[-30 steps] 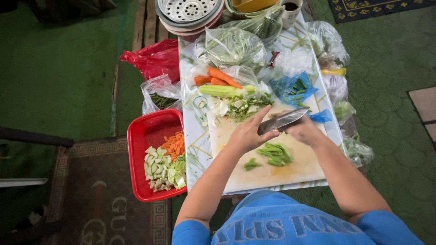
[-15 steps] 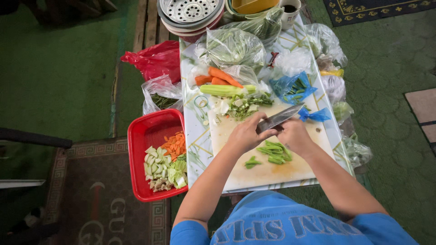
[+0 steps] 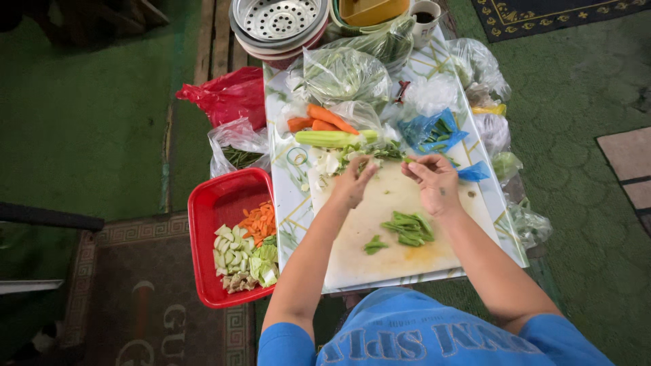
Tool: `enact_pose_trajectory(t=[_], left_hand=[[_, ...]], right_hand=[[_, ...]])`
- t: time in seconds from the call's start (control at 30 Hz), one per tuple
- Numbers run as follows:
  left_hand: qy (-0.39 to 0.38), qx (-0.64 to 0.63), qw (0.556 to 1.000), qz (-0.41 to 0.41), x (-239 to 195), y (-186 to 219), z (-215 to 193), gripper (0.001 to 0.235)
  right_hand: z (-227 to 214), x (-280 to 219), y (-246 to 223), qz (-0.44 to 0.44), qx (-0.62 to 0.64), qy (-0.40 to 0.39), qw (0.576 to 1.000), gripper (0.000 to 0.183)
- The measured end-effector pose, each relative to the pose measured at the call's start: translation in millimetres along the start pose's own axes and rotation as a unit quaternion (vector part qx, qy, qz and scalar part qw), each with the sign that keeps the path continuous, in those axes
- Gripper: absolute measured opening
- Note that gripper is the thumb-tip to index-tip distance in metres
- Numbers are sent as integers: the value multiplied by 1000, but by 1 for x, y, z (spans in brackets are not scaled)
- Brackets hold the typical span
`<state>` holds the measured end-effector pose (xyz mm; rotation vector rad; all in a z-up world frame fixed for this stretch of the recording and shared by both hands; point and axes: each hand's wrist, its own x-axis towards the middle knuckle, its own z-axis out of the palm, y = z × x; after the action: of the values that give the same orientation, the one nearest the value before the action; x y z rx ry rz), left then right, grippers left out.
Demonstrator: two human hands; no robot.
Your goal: The person chops green vegetables on a cutting board using a knife. The chopped pieces are placed into a red tray alongside previously chopped carrots and other vegetables. A second person briefly appears and handles a plastic bag of vegetables.
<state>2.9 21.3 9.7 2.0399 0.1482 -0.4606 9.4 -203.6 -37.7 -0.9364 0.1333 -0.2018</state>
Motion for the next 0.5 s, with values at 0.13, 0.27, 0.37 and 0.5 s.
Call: enact_pose_trajectory(t=[0.13,0.27,0.37,0.5], left_hand=[[-42,-62,997,25,-33,34,8,63],[-40,14,994,102,-26,32,12,71],[-20,49,993,110,-21,28,15,63],[-11,68,991,116,-13,21,23,62]], right_hand=[[12,-5,4,23,-7,39,999,26],[5,-2,19,-24,-94,19,995,28],[16,-6,12,-51,-171,-4,984,30],[-5,-3,3,-96,-369,-87,920,30]])
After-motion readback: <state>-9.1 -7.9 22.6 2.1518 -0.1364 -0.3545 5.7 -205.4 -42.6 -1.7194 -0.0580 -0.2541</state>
